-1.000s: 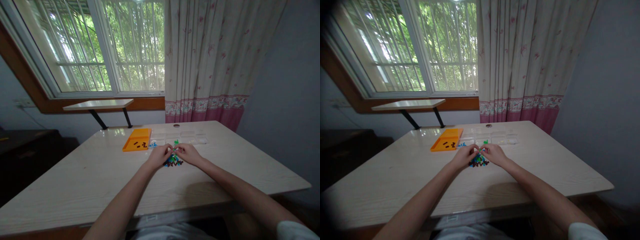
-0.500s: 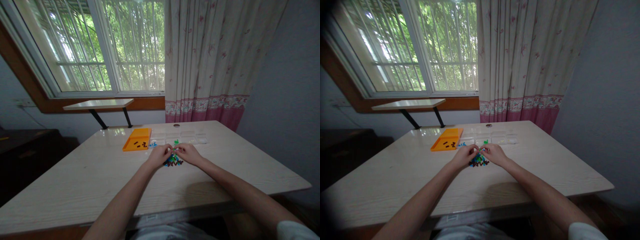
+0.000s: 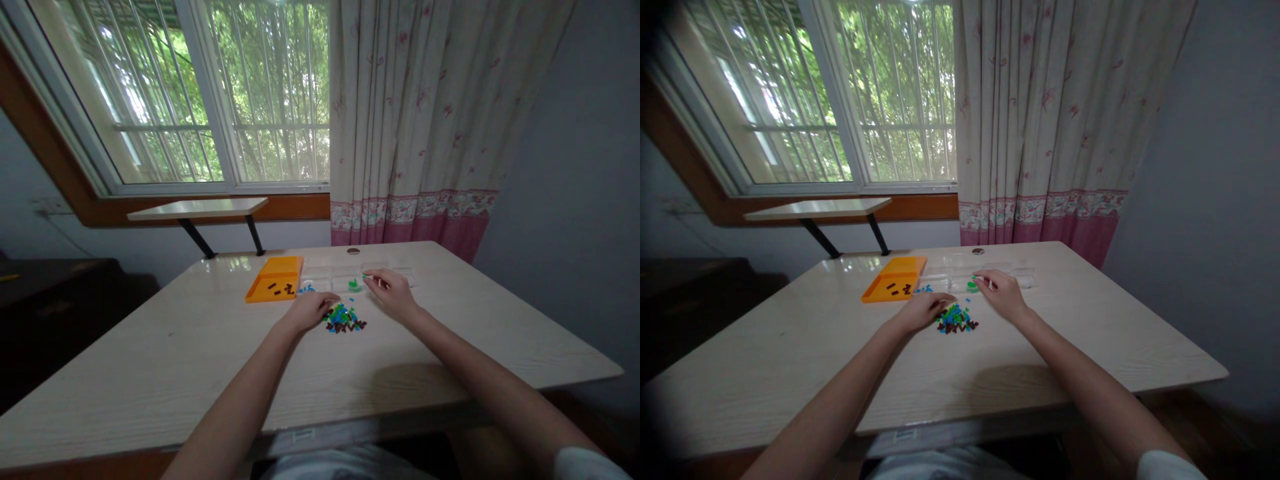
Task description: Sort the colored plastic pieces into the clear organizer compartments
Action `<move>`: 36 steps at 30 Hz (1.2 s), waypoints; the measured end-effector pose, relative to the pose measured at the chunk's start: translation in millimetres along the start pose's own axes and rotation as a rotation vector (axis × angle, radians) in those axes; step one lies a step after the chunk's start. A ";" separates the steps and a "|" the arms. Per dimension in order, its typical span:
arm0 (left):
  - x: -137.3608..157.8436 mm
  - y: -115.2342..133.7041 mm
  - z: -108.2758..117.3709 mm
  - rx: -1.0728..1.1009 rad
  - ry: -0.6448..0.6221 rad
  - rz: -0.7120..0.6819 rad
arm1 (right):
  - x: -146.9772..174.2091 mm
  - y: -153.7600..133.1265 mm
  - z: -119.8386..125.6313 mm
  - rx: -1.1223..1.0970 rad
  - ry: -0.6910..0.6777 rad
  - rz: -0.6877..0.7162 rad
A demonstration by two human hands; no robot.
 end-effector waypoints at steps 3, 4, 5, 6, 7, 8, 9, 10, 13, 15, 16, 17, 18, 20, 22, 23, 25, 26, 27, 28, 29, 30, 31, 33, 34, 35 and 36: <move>-0.8 1.6 -3.5 0.005 -0.031 -0.018 | 0.5 -0.9 -1.2 0.007 0.002 0.006; -1.1 1.4 -4.3 0.002 -0.035 -0.017 | 0.6 -1.3 -1.6 0.008 0.000 0.007; -1.4 1.1 -4.8 0.003 -0.036 -0.015 | 0.7 -1.6 -2.0 0.010 -0.003 0.006; -1.7 0.7 -5.2 0.007 -0.034 -0.011 | 0.7 -1.8 -2.0 0.011 -0.005 0.005; -2.0 0.1 -5.3 0.011 -0.029 -0.004 | 0.7 -1.9 -2.1 0.010 -0.007 0.003; -2.2 -0.7 -5.1 0.012 -0.021 0.004 | 0.7 -1.9 -2.0 0.009 -0.009 0.002; -2.4 -1.3 -4.8 0.010 -0.012 0.013 | 0.8 -2.0 -1.9 0.008 -0.010 0.002; -2.6 -1.7 -4.7 0.006 -0.005 0.017 | 0.8 -2.2 -1.9 0.006 -0.013 0.004; -3.3 -1.9 -6.8 -0.010 -0.016 0.024 | 0.9 -2.4 -2.2 0.007 -0.021 0.002; -4.0 -2.2 -8.8 -0.014 -0.034 0.033 | 0.9 -2.1 -2.4 0.011 -0.023 -0.005; -4.3 -2.2 -9.4 -0.014 -0.040 0.038 | 0.9 -2.0 -2.3 0.012 -0.022 -0.008; -4.5 -2.2 -9.6 -0.011 -0.044 0.041 | 0.9 -2.0 -2.1 0.011 -0.021 -0.010; -4.7 -1.8 -9.6 -0.007 -0.045 0.040 | 0.8 -2.0 -1.9 0.009 -0.018 -0.010; -4.9 -0.8 -9.2 0.001 -0.048 0.032 | 0.7 -2.1 -1.5 0.004 -0.013 -0.006; -4.8 0.3 -9.0 0.006 -0.051 0.019 | 0.7 -2.1 -1.1 0.000 -0.005 0.000; -4.7 0.5 -8.8 0.007 -0.051 0.014 | 0.7 -2.0 -0.8 -0.002 0.000 0.002; -4.5 0.6 -8.5 0.009 -0.049 0.008 | 1.0 -1.1 -0.5 0.000 0.008 -0.001; -4.4 0.6 -8.5 0.012 -0.048 0.008 | 1.2 -0.6 -0.4 0.003 0.011 -0.005; -4.4 0.5 -8.7 0.017 -0.049 0.008 | 1.4 -0.2 -0.5 0.007 0.010 -0.007; -4.4 0.7 -9.0 0.022 -0.052 0.008 | 1.6 0.1 -0.7 0.011 0.009 -0.008; -4.4 0.8 -9.2 0.027 -0.054 0.009 | 1.7 0.1 -0.9 0.013 0.007 -0.006; -4.3 0.8 -9.4 0.029 -0.056 0.011 | 1.7 0.0 -1.2 0.014 0.004 -0.002; -4.2 0.8 -9.3 0.030 -0.057 0.014 | 1.5 0.1 -1.8 0.013 0.000 0.002; -3.7 0.7 -8.8 0.031 -0.052 0.016 | 0.7 1.7 -4.3 0.021 -0.014 0.000; -3.3 0.6 -8.3 0.031 -0.048 0.015 | 0.1 3.6 -6.5 0.032 -0.024 -0.005; -2.9 0.4 -7.9 0.030 -0.045 0.013 | -0.6 6.1 -9.5 0.050 -0.037 -0.012; -2.4 0.1 -7.6 0.030 -0.042 0.012 | -1.4 9.4 -13.1 0.074 -0.051 -0.023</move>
Point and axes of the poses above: each hand's wrist, its own x-axis away from the middle knuckle, its own z-axis out of the back of the hand, y = z × x, the point moved 8 cm from there along -x, towards the middle knuckle, and after that the axes turned 7 degrees about x, right-handed, at the moved point
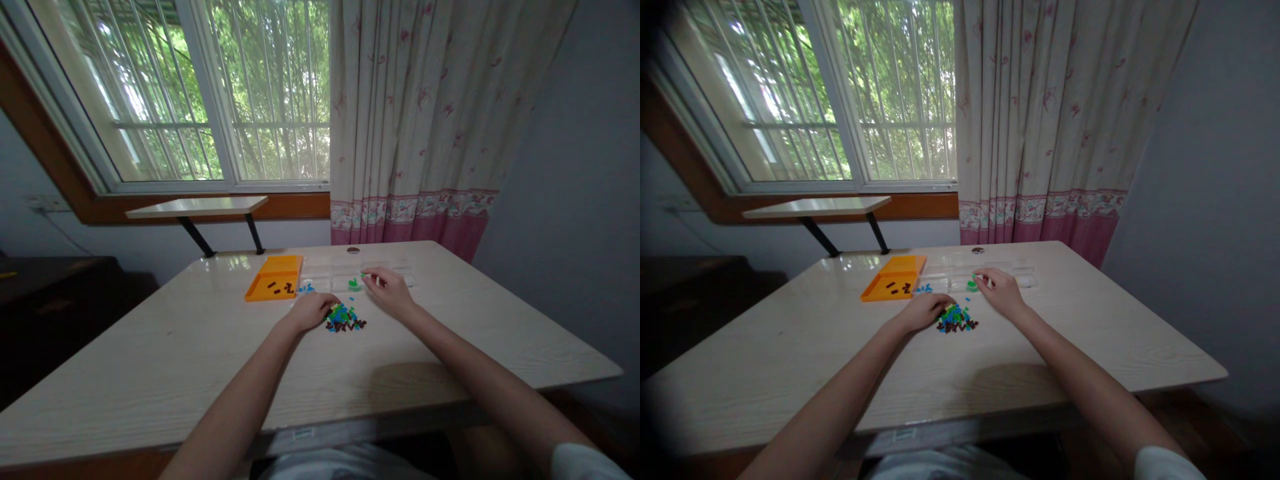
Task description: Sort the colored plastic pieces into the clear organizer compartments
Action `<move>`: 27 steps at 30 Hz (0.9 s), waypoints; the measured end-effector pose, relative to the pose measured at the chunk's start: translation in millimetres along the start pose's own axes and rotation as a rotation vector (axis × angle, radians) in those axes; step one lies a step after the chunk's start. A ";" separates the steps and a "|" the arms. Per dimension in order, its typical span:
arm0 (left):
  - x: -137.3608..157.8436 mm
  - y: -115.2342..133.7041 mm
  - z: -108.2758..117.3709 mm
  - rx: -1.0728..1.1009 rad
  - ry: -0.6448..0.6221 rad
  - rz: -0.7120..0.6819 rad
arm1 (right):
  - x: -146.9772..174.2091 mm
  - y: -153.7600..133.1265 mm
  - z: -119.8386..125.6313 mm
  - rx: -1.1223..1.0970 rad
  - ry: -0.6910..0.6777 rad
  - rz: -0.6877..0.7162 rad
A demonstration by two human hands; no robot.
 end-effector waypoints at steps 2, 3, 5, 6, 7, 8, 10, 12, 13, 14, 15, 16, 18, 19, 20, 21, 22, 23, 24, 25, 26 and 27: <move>0.9 -1.3 0.6 -0.004 0.004 0.003 | -2.3 7.7 -9.4 0.058 -0.033 -0.027; 1.2 -2.1 0.7 -0.005 0.003 0.007 | -3.4 12.2 -14.9 0.087 -0.053 -0.042; 1.6 -3.0 0.8 -0.005 -0.001 0.008 | -5.5 21.1 -26.7 0.141 -0.104 -0.071; 1.7 -3.0 0.7 -0.004 -0.004 0.005 | -6.4 25.3 -32.2 0.166 -0.131 -0.085; 1.7 -2.8 0.7 -0.003 -0.006 0.001 | -7.2 29.1 -37.2 0.192 -0.157 -0.098; 1.8 -2.5 0.8 -0.004 -0.008 -0.002 | -7.8 32.4 -41.2 0.216 -0.178 -0.111; 2.0 -2.3 1.1 -0.010 -0.004 -0.004 | -8.4 36.7 -46.6 0.253 -0.217 -0.125; 2.2 -2.6 1.3 -0.016 0.003 0.002 | -7.9 37.4 -48.1 0.263 -0.245 -0.118; 2.3 -2.9 1.3 -0.019 0.007 0.007 | -7.2 36.7 -47.3 0.258 -0.250 -0.109; 2.4 -3.3 1.1 -0.022 0.009 0.012 | -6.0 35.4 -45.5 0.247 -0.251 -0.099; 2.3 -3.5 0.8 -0.025 0.011 0.016 | -4.4 33.6 -43.2 0.233 -0.249 -0.087; 2.3 -3.8 0.5 -0.028 0.013 0.020 | -2.4 31.1 -41.2 0.216 -0.251 -0.070; 2.0 -4.0 -0.1 -0.034 0.016 0.028 | 3.2 24.0 -40.6 0.172 -0.287 -0.014; 1.8 -3.8 -0.3 -0.038 0.017 0.031 | 6.7 19.8 -42.4 0.149 -0.323 0.020; 1.6 -3.6 -0.6 -0.041 0.017 0.033 | 10.4 16.0 -45.3 0.129 -0.365 0.050; 1.4 -3.3 -0.7 -0.045 0.017 0.035 | 14.2 12.9 -49.0 0.114 -0.410 0.073; 1.3 -2.8 -0.8 -0.049 0.017 0.035 | 17.6 10.7 -53.0 0.106 -0.454 0.087; 1.2 -2.2 -0.8 -0.051 0.017 0.033 | 20.4 9.4 -57.0 0.104 -0.492 0.094; 1.1 -1.6 -0.7 -0.052 0.017 0.029 | 22.6 8.9 -60.6 0.107 -0.523 0.094; 1.1 -0.9 -0.6 -0.053 0.017 0.024 | 24.1 8.8 -63.6 0.114 -0.549 0.091; 1.2 -0.3 -0.3 -0.055 0.018 0.020 | 25.0 8.9 -65.8 0.121 -0.567 0.085; 1.3 0.3 -0.2 -0.056 0.018 0.016 | 25.3 8.9 -67.1 0.127 -0.578 0.079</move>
Point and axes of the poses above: each hand's wrist, its own x-axis away from the middle knuckle, its own z-axis out of the back of the hand, y = z × x, the point moved 8 cm from there along -x, towards the middle knuckle, and after that the axes turned 7 degrees about x, right-handed, at the moved point
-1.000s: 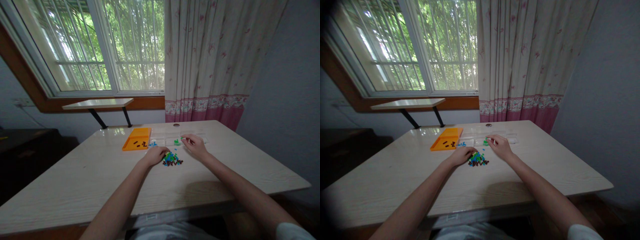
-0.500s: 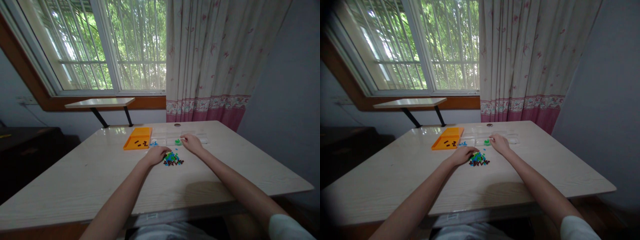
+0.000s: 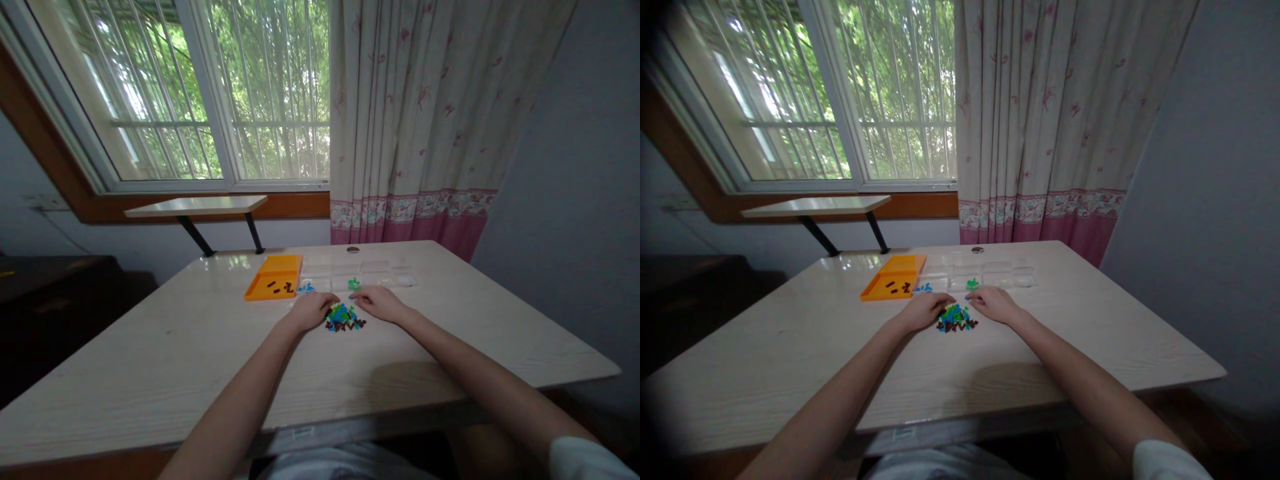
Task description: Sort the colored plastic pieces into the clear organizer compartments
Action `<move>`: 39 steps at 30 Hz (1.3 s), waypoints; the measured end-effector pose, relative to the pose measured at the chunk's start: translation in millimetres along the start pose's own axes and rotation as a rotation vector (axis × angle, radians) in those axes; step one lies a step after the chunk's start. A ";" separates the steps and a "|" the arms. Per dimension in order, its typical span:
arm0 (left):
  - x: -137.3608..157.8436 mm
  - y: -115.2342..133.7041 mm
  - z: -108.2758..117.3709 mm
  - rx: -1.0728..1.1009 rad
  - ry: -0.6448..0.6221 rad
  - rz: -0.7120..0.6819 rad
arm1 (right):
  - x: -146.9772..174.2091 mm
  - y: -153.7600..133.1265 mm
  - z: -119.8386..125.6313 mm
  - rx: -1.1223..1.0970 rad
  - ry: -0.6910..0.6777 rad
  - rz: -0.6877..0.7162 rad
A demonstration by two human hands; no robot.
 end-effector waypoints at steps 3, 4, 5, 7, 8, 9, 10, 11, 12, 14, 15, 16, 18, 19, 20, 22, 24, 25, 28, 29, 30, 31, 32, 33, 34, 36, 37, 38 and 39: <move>0.2 0.5 0.5 -0.006 0.001 0.000 | -0.3 -2.2 0.8 -0.004 -0.005 -0.005; 0.2 0.5 0.5 -0.008 0.002 0.000 | -0.1 -3.7 1.8 -0.008 -0.001 -0.002; 0.1 0.6 0.5 -0.008 0.003 -0.001 | 0.1 -5.3 2.6 -0.012 0.004 0.002; -0.1 0.6 0.4 -0.008 0.007 -0.003 | 0.2 -7.8 3.2 -0.021 0.008 0.001; -0.3 0.5 0.3 -0.009 0.009 -0.004 | 0.1 -8.5 3.2 -0.026 0.011 -0.005; -0.4 0.4 0.2 -0.012 0.011 -0.005 | -0.1 -8.6 2.9 -0.030 0.014 -0.014; -0.5 0.4 0.2 -0.018 0.012 -0.004 | -0.4 -8.1 2.6 -0.033 0.016 -0.027; -0.6 0.5 0.1 -0.024 0.012 -0.005 | -0.7 -7.3 2.1 -0.037 0.017 -0.041; -0.7 0.7 0.1 -0.030 0.013 -0.005 | -1.0 -6.3 1.5 -0.043 0.016 -0.055; -0.7 1.3 0.1 -0.038 0.014 -0.005 | -1.5 -4.5 0.2 -0.057 0.008 -0.073; -0.6 1.4 0.3 -0.043 0.017 -0.001 | -1.5 -3.8 -0.5 -0.062 0.003 -0.078; -0.4 1.3 0.8 -0.048 0.024 0.006 | -1.5 -3.4 -1.0 -0.065 -0.001 -0.081; 0.0 0.8 2.7 -0.061 0.045 0.027 | -1.0 -3.3 -1.7 -0.060 -0.005 -0.081; 0.2 0.8 4.1 -0.068 0.061 0.038 | -0.5 -3.5 -1.7 -0.055 -0.002 -0.080; 0.5 1.2 5.8 -0.073 0.077 0.046 | -0.1 -4.1 -1.3 -0.054 0.004 -0.076; 1.0 4.3 9.0 -0.074 0.104 0.043 | 0.8 -6.3 0.9 -0.074 0.031 -0.063; 1.6 10.7 11.8 -0.063 0.122 0.017 | 1.3 -10.4 4.0 -0.136 0.064 -0.038; 1.8 14.7 13.0 -0.056 0.128 0.001 | 1.3 -12.9 5.4 -0.178 0.078 -0.023; 2.9 25.1 16.0 -0.041 0.146 -0.031 | 0.5 -20.4 8.1 -0.302 0.113 0.018; 3.2 27.5 16.6 -0.041 0.151 -0.033 | 0.1 -22.3 8.4 -0.335 0.123 0.027; 3.4 29.3 17.0 -0.045 0.157 -0.034 | -0.3 -23.8 8.1 -0.362 0.130 0.033; 3.6 30.7 17.3 -0.050 0.163 -0.034 | -0.8 -24.7 7.5 -0.384 0.133 0.035; 3.7 31.7 17.4 -0.054 0.170 -0.036 | -1.1 -25.1 6.6 -0.402 0.133 0.033; 3.7 32.2 17.5 -0.055 0.178 -0.038 | -1.4 -25.0 5.6 -0.416 0.131 0.029; 3.7 32.4 17.6 -0.053 0.187 -0.038 | -1.6 -24.4 5.1 -0.426 0.133 0.022; 3.6 31.8 18.3 -0.041 0.206 -0.032 | -1.5 -22.5 6.1 -0.436 0.150 0.010; 3.6 31.4 18.7 -0.033 0.215 -0.028 | -1.2 -21.5 7.2 -0.437 0.162 0.003; 3.6 31.1 19.2 -0.023 0.224 -0.026 | -0.9 -20.4 8.5 -0.435 0.174 -0.005; 3.7 31.0 19.7 -0.013 0.231 -0.026 | -0.7 -19.5 9.6 -0.432 0.182 -0.012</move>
Point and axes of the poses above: each hand's wrist, its own x-axis away from the middle knuckle, its own z-axis out of the back of the hand, y = z × x, the point moved 8 cm from there along -x, towards the middle knuckle, and after that the axes turned 7 degrees about x, right-handed, at the moved point
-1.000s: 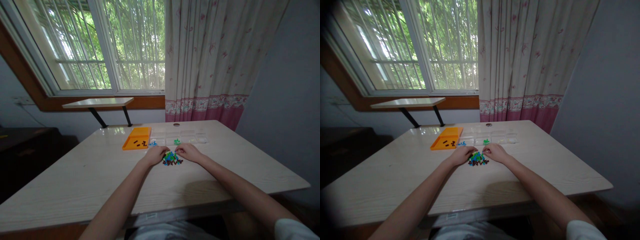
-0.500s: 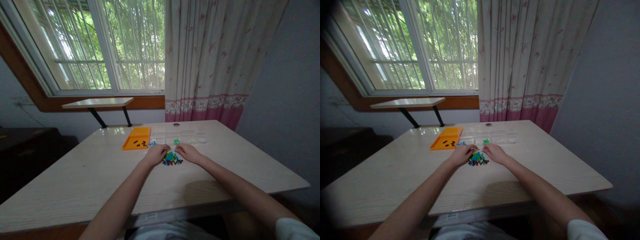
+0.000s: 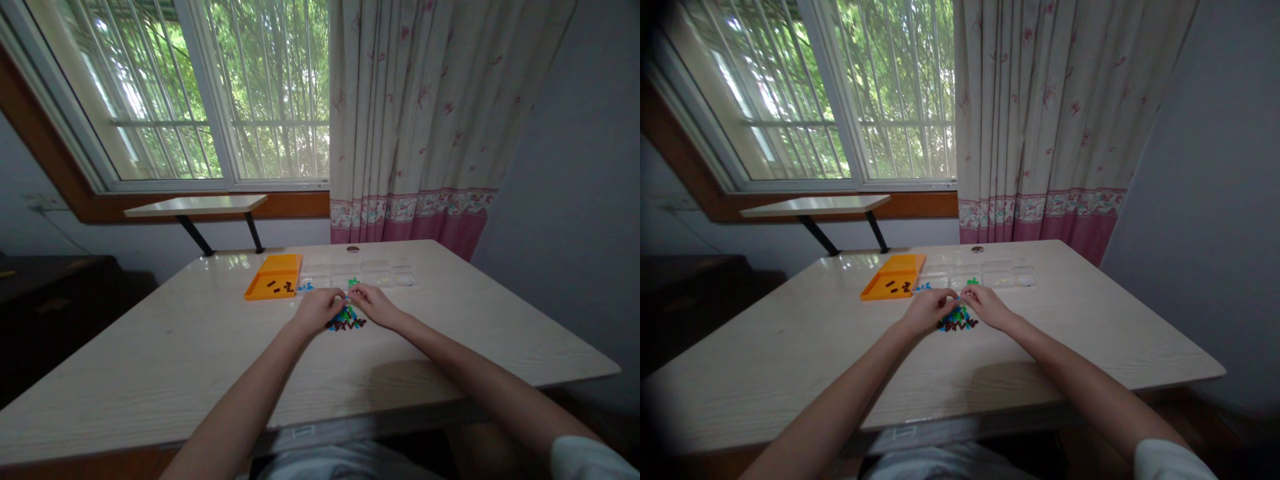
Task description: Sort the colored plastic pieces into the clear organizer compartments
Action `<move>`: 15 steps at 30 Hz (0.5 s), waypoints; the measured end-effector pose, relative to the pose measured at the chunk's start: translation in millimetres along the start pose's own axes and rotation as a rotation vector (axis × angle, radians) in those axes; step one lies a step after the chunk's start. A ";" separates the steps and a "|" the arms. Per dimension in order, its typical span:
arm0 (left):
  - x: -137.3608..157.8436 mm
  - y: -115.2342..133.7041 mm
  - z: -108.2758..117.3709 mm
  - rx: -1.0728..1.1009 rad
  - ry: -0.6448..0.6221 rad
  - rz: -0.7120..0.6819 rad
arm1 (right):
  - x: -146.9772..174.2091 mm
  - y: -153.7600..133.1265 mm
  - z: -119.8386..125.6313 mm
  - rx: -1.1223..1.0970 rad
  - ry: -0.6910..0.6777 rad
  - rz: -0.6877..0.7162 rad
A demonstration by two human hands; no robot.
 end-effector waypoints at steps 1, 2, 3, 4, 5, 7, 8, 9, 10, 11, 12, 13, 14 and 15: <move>0.0 0.0 0.5 0.010 0.006 0.001 | 0.0 0.2 0.9 0.004 0.003 -0.005; 0.0 0.0 1.1 0.021 0.013 0.003 | 0.0 0.3 1.3 0.008 0.001 -0.009; 0.0 -0.1 1.5 0.032 0.018 0.005 | 0.0 0.1 1.4 0.011 -0.002 -0.011; 0.0 -0.3 1.8 0.044 0.022 0.010 | 0.0 -0.2 1.4 0.014 -0.007 -0.012; 0.1 -0.9 1.9 0.056 0.027 0.018 | 0.0 -0.5 1.2 0.017 -0.011 -0.012; 0.1 -2.0 1.7 0.076 0.034 0.035 | -0.2 -0.9 0.6 0.019 -0.018 -0.016; 0.1 -2.4 1.4 0.084 0.035 0.041 | -0.3 -1.1 0.1 0.015 -0.022 -0.019; 0.0 -2.7 1.2 0.089 0.035 0.043 | -0.5 -1.0 -0.3 0.005 -0.026 -0.024; -0.2 -2.8 1.4 0.090 0.036 0.041 | -0.7 -0.7 -0.4 -0.011 -0.030 -0.030; -0.4 -3.0 2.3 0.089 0.040 0.037 | -0.9 -0.1 0.2 -0.030 -0.031 -0.039; -0.7 -3.7 4.1 0.085 0.048 0.034 | -1.1 0.8 1.6 -0.052 -0.028 -0.049; -0.9 -4.8 7.2 0.079 0.067 0.033 | -1.2 2.0 3.8 -0.074 -0.025 -0.059; -1.0 -6.4 12.0 0.075 0.098 0.035 | -1.0 3.5 6.3 -0.093 -0.030 -0.068; -0.8 -8.4 18.1 0.073 0.142 0.037 | -0.5 5.1 8.1 -0.110 -0.053 -0.075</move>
Point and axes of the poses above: each hand's wrist, its own x-axis away from the middle knuckle, its own z-axis out of the back of the hand, y = z × x, the point moved 8 cm from there along -x, towards the middle knuckle, and after that the axes turned 7 degrees about x, right-handed, at the moved point
